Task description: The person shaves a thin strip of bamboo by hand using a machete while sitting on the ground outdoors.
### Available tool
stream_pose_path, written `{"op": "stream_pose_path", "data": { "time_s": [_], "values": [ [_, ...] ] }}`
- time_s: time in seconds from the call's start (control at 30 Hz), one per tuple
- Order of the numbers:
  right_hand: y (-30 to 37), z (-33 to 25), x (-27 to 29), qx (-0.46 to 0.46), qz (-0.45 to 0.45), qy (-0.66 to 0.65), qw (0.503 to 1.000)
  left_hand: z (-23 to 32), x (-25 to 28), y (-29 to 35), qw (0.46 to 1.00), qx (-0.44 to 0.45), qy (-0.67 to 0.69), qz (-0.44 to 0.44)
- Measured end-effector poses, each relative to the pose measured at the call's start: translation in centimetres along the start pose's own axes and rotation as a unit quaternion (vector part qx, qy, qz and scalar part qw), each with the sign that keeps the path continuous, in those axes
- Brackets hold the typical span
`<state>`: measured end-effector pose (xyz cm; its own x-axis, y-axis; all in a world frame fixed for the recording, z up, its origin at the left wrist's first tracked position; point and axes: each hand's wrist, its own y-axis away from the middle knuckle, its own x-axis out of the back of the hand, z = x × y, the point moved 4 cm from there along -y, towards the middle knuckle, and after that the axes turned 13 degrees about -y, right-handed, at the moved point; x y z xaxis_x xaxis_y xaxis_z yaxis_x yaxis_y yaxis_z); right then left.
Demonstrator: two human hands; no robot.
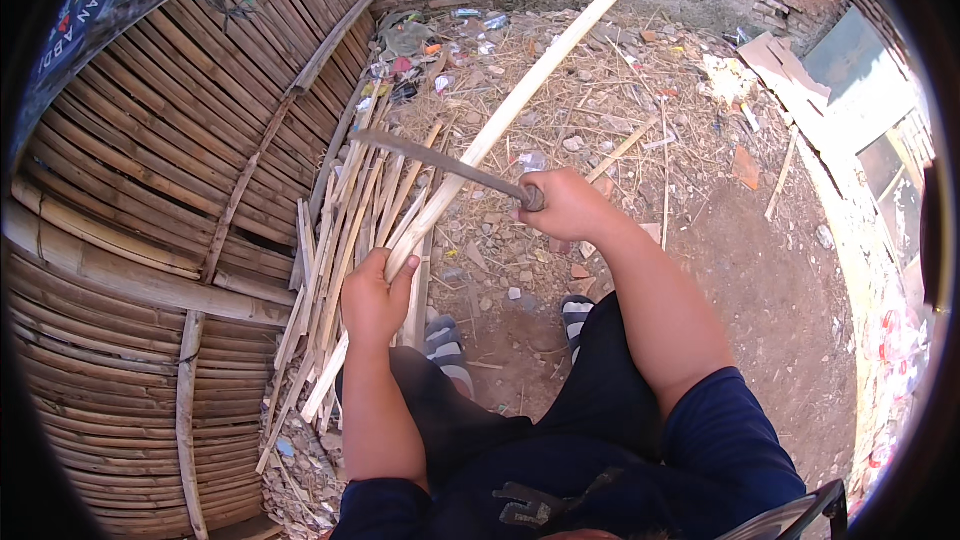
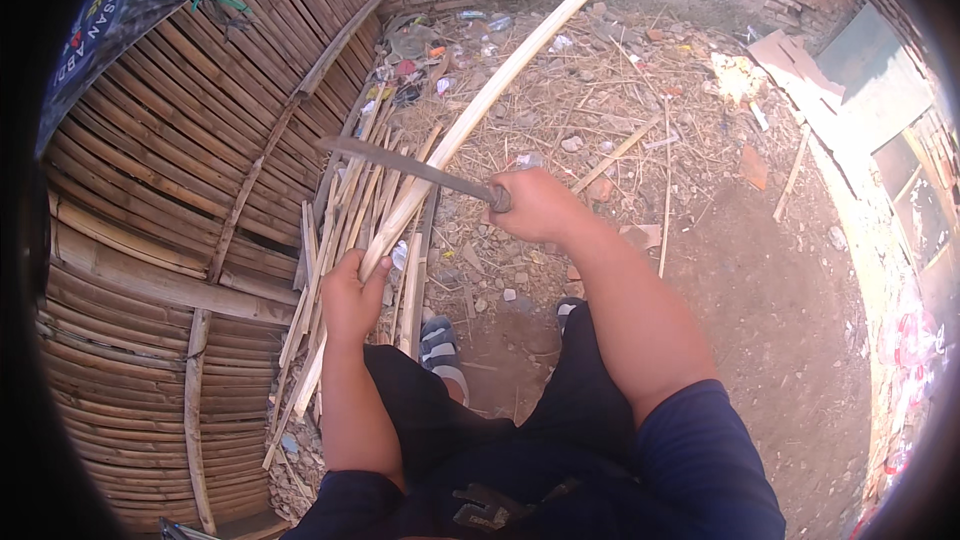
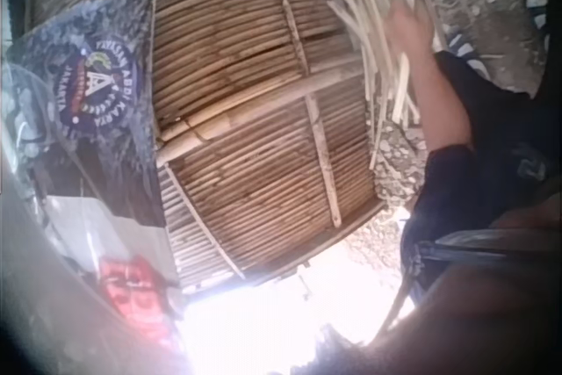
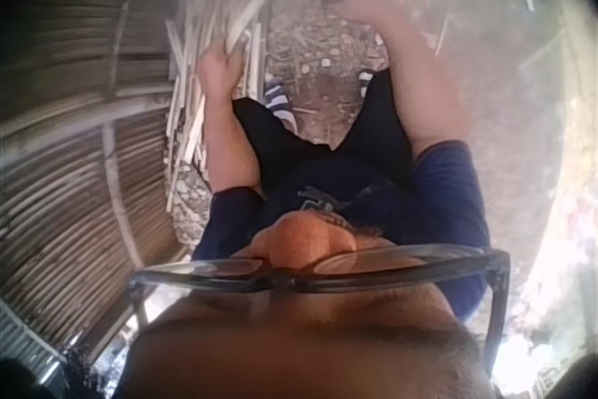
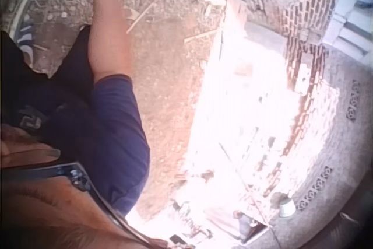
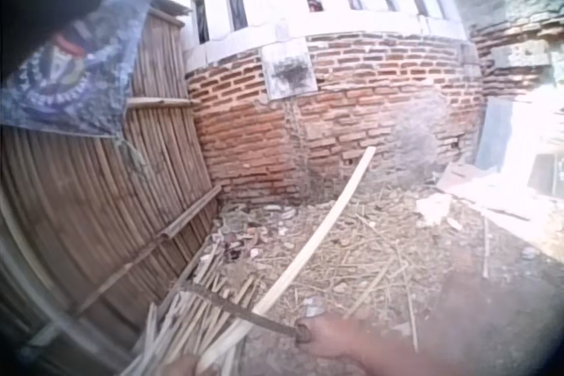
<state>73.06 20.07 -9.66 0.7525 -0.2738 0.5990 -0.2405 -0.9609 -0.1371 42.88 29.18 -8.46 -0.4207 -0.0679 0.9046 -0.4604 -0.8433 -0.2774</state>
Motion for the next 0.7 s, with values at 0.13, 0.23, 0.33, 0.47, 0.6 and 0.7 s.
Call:
{"op": "stream_pose_path", "data": {
  "time_s": [0.13,0.23,0.33,0.47,0.6,0.7],
  "values": [
    [0.1,-0.9,-0.1,0.024,-0.056,0.052,0.997,-0.5,-0.1,0.3,1.000,0.003,-0.013,-0.005],
    [-0.5,1.3,3.6,-0.076,0.031,-0.025,0.996,-0.8,0.9,0.5,0.999,0.022,-0.018,-0.018],
    [-0.7,2.3,4.4,-0.111,0.110,-0.053,0.986,-1.3,0.6,0.4,1.000,0.003,0.000,0.002],
    [-0.3,0.4,1.1,-0.060,0.012,-0.030,0.998,-0.8,0.1,0.3,1.000,0.015,-0.001,-0.006],
    [0.3,-1.6,-0.9,0.013,-0.085,0.072,0.994,-0.9,0.0,0.3,0.999,0.021,-0.013,-0.023],
    [-0.5,1.3,2.0,-0.001,0.007,0.008,1.000,-0.9,0.4,0.5,1.000,0.011,-0.023,-0.019]
  ]
}}
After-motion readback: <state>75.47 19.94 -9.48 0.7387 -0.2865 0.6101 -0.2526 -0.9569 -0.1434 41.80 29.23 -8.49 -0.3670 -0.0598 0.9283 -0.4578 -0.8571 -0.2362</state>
